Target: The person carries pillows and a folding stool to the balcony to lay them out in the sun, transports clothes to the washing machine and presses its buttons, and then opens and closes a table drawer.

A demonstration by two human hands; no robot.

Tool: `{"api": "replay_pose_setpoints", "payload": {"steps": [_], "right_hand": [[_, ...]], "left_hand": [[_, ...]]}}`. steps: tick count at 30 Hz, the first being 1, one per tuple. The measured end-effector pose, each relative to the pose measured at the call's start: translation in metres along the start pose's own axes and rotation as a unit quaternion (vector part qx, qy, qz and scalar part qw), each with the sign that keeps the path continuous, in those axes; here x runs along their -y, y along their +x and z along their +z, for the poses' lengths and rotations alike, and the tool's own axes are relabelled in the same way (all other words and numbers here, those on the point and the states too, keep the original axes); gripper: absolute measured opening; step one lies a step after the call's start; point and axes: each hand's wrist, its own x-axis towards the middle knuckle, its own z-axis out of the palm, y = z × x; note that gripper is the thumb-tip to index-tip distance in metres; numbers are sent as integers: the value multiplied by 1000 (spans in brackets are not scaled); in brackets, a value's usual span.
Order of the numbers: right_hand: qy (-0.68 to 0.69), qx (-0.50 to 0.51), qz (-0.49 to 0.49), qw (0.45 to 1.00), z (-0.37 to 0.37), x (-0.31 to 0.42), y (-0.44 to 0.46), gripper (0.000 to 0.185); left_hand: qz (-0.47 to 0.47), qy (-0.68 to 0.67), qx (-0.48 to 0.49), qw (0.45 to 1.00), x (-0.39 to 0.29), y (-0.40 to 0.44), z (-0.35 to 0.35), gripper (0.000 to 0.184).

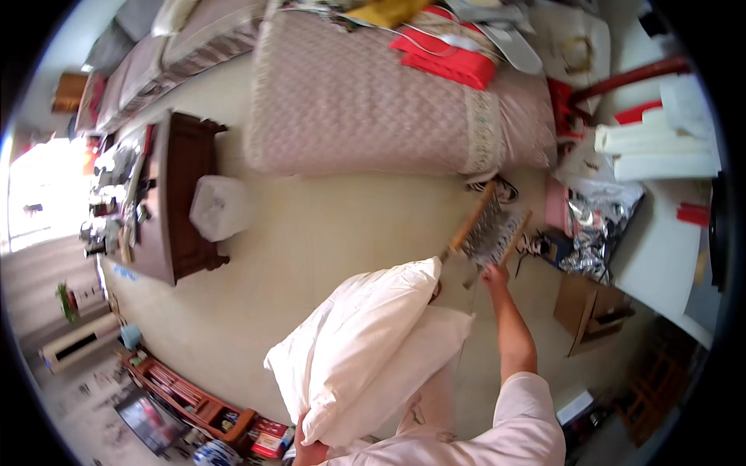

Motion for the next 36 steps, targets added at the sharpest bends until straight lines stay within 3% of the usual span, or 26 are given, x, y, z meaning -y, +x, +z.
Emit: {"api": "replay_pose_setpoints", "payload": {"steps": [2, 3, 5, 7, 8, 9, 10, 12, 15, 18, 22, 23, 31, 33, 35, 36], "right_hand": [[-76, 16, -90, 993, -23, -8, -28, 17], [-141, 48, -79, 986, -37, -7, -47, 10], [-261, 38, -162, 951, -52, -11, -103, 11], [-482, 58, -188, 854, -66, -21, -167, 5], [-572, 56, -220, 788, -67, -23, -211, 9], [-634, 29, -306, 710, -78, -38, -248, 14], [-684, 0, -387, 619, -78, -50, -277, 18], [-717, -11, -230, 658, -60, -70, -358, 24], [-776, 3, -218, 591, -49, -120, -397, 24], [-683, 13, -214, 698, -16, -166, -455, 22], [-685, 77, -237, 684, 59, -212, -528, 18], [-699, 94, -240, 668, 84, -222, -547, 13], [-693, 262, -469, 481, 319, -321, -747, 20], [-676, 297, -526, 421, 387, -354, -782, 22], [-657, 298, -616, 317, 456, -385, -848, 27], [-663, 325, -605, 298, 492, -396, -890, 30]], "left_hand": [[29, -60, 24, 998, -4, -10, -38, 48], [53, -53, 39, 996, -8, -16, -59, 47], [137, 94, 53, 985, -25, -28, -100, 38], [184, 164, 59, 967, -30, -23, -161, 33], [97, -29, 69, 992, -52, -37, -174, 32], [15, -227, 48, 973, -75, -50, -187, 34], [36, -221, 58, 973, -87, -54, -208, 34], [72, -205, 55, 975, -104, -71, -271, 35], [64, -289, 46, 954, -128, -89, -355, 33], [136, -325, 39, 935, -145, -86, -442, 37], [258, -370, -38, 892, -191, -103, -517, 43], [304, -382, -59, 871, -201, -100, -539, 44], [341, -469, -218, 785, -293, -87, -741, 35], [340, -491, -249, 763, -314, -84, -788, 35], [319, -503, -255, 762, -332, -79, -840, 39], [340, -514, -265, 742, -346, -74, -859, 40]]}}
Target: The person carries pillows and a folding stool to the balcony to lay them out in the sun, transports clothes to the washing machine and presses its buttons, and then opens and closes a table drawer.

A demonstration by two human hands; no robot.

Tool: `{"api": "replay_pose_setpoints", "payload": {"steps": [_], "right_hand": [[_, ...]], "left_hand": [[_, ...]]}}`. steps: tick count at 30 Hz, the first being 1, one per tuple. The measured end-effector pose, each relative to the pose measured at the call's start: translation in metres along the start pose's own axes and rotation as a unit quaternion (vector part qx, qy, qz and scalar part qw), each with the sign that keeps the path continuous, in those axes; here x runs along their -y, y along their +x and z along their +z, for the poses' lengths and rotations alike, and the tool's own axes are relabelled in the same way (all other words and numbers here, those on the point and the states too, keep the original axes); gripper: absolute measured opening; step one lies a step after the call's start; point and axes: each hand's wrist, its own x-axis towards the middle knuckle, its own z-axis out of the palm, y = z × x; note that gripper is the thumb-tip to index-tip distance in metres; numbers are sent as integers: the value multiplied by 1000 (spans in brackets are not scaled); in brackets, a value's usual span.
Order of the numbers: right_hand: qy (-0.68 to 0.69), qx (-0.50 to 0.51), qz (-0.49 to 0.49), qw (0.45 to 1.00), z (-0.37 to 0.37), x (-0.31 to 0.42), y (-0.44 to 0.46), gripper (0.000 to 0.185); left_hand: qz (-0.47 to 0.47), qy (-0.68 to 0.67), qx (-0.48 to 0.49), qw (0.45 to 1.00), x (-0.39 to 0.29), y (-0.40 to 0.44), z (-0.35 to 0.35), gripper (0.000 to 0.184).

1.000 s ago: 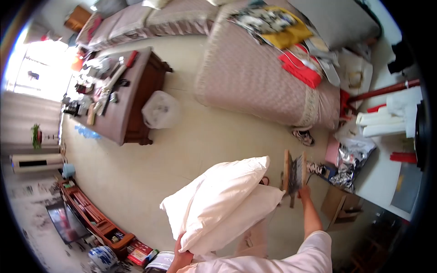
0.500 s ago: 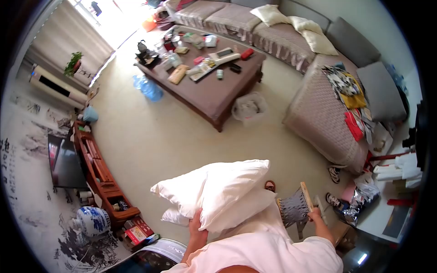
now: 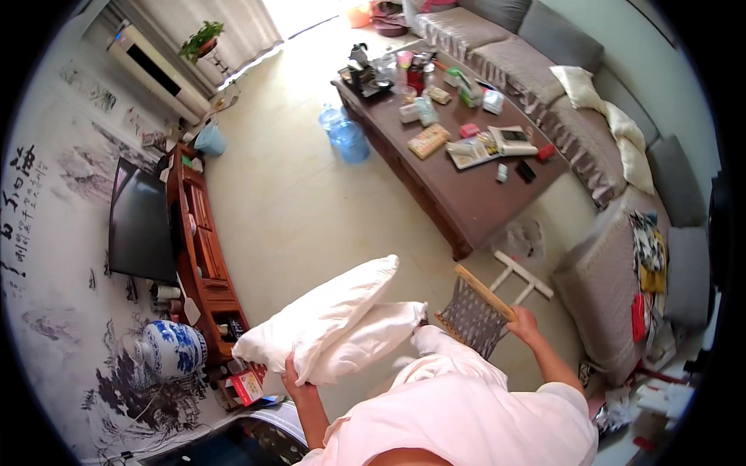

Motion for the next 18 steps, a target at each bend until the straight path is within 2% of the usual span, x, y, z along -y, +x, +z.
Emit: {"api": "replay_pose_setpoints", "payload": {"steps": [3, 7, 11, 12, 14, 16, 17, 18], "right_hand": [[44, 25, -120, 992, -42, 106, 91, 32], [103, 32, -212, 971, -98, 266, 190, 36], [181, 75, -219, 956, -116, 412, 274, 39], [211, 84, -213, 950, -119, 446, 294, 40], [258, 95, -208, 939, -116, 509, 324, 40], [309, 92, -213, 922, -106, 567, 367, 39], [365, 89, -237, 896, -97, 595, 389, 39], [391, 122, -203, 890, -91, 619, 406, 39]], "left_hand": [[52, -77, -17, 995, -35, 60, 11, 44], [29, -131, -42, 990, -79, 162, 34, 43], [-24, -150, -38, 988, -121, 294, 75, 38], [-9, -165, 5, 986, -123, 337, 83, 37], [-44, -152, 13, 987, -135, 407, 106, 37], [-67, -151, -11, 986, -155, 470, 145, 36], [-85, -145, -31, 985, -165, 496, 162, 36], [-96, -142, -33, 985, -175, 521, 176, 35]]}}
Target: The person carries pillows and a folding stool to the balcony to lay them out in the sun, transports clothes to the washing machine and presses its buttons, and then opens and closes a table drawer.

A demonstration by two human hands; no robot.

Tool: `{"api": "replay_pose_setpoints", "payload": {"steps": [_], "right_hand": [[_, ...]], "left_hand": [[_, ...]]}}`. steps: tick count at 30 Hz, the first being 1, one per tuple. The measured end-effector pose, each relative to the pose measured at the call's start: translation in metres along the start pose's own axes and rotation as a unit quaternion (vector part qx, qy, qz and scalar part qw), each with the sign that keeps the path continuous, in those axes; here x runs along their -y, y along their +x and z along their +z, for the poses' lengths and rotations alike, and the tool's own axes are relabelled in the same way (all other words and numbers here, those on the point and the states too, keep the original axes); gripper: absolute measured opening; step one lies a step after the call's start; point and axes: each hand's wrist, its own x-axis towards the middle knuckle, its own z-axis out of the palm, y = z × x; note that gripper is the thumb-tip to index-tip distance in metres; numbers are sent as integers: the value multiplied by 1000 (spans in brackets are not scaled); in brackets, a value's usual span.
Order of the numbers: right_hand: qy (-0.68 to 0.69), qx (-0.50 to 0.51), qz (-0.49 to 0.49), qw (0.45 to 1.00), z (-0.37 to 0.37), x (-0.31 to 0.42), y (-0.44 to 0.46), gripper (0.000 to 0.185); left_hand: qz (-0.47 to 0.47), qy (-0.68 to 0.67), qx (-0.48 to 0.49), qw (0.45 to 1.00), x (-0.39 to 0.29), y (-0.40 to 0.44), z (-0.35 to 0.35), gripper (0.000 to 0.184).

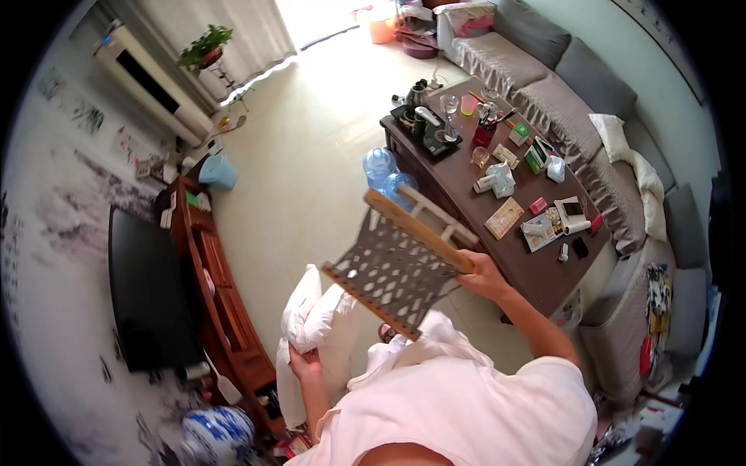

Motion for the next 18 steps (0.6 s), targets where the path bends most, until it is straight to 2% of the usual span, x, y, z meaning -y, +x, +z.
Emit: {"api": "replay_pose_setpoints", "payload": {"steps": [2, 6, 8, 9, 10, 12, 13, 15, 18], "right_hand": [[73, 12, 69, 995, 25, 21, 61, 38], [174, -21, -35, 984, 78, 42, 188, 39], [172, 13, 0, 985, 92, 57, 256, 38], [187, 12, -8, 982, 101, 64, 289, 36], [135, 20, -28, 990, 106, 66, 320, 38], [40, -39, -181, 982, 120, 72, 395, 39], [23, -6, -125, 992, 117, 91, 425, 41], [0, -6, -157, 988, 120, 107, 494, 44], [-119, 12, -156, 981, 124, 135, 586, 48]], "left_hand": [[-22, 8, 3, 1000, -16, 50, 53, 35], [-55, 32, -12, 998, -41, 141, 155, 37], [-73, 38, 21, 996, -50, 182, 212, 36], [-91, -24, 120, 988, -54, 207, 234, 37], [-106, -24, 222, 969, -55, 229, 256, 37], [-113, 12, 275, 955, -74, 250, 328, 36], [-102, 15, 255, 961, -84, 270, 348, 35], [-88, 7, 223, 971, -91, 314, 394, 33], [-107, -26, 299, 948, -102, 380, 470, 33]]}}
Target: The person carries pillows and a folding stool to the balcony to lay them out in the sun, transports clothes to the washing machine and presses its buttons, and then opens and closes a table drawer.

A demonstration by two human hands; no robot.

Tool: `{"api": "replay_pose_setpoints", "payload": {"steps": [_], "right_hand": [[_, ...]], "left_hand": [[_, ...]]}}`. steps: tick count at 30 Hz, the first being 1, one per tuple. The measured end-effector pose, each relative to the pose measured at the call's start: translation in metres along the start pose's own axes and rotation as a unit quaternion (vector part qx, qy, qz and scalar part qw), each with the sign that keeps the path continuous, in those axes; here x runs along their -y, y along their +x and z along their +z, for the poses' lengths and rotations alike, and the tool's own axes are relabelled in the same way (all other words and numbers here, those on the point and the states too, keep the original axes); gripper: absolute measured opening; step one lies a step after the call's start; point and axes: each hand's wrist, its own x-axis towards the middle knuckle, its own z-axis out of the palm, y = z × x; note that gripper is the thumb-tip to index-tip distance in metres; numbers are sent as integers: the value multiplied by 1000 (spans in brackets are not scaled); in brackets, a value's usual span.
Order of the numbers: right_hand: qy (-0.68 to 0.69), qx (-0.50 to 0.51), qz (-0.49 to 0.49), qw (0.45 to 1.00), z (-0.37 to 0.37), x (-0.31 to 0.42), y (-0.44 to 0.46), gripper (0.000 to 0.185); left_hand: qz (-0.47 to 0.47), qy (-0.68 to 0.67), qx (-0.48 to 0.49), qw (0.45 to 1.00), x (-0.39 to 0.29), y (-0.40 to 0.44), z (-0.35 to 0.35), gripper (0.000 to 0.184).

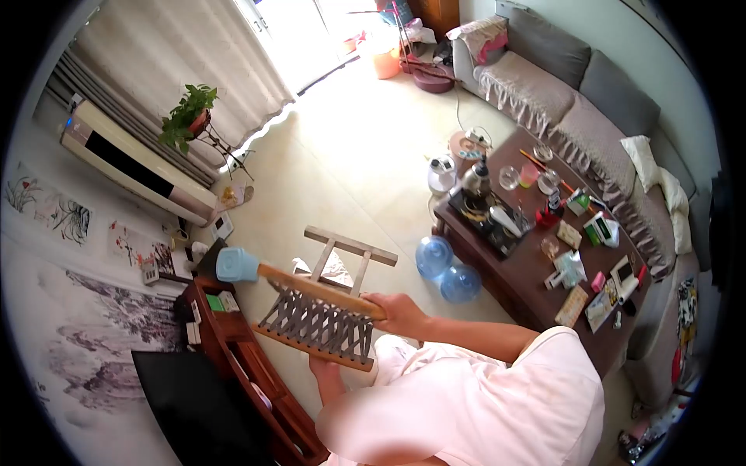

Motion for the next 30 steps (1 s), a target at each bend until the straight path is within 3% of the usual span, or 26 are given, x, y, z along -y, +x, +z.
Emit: {"api": "replay_pose_setpoints", "payload": {"steps": [3, 6, 8, 10, 13, 15, 22, 26, 30], "right_hand": [[-147, 38, -26, 988, 17, -21, 93, 56], [-288, 16, -90, 953, 41, -68, 178, 60], [-291, 14, -94, 952, 41, -83, 239, 59], [-256, 26, -39, 966, 7, -54, 300, 58], [-191, -44, -36, 980, 11, -100, 388, 61], [-175, -76, -26, 981, -2, -115, 442, 62], [-98, -60, 19, 993, -69, -164, 627, 59], [-107, 27, 40, 993, -124, -205, 768, 55], [-74, 47, -7, 996, -176, -241, 884, 57]], "left_hand": [[44, 76, -61, 994, -23, 79, 78, 36], [38, 94, -32, 994, -56, 169, 118, 37], [17, 90, 9, 996, -77, 228, 155, 37], [-35, 81, 101, 991, -97, 299, 180, 36], [-94, 90, -20, 991, -134, 392, 185, 36], [-106, 102, -19, 989, -148, 454, 200, 35], [-93, 157, -72, 981, -157, 658, 295, 36], [-53, 177, -91, 979, -165, 783, 332, 36], [-39, 166, -107, 980, -177, 880, 370, 36]]}}
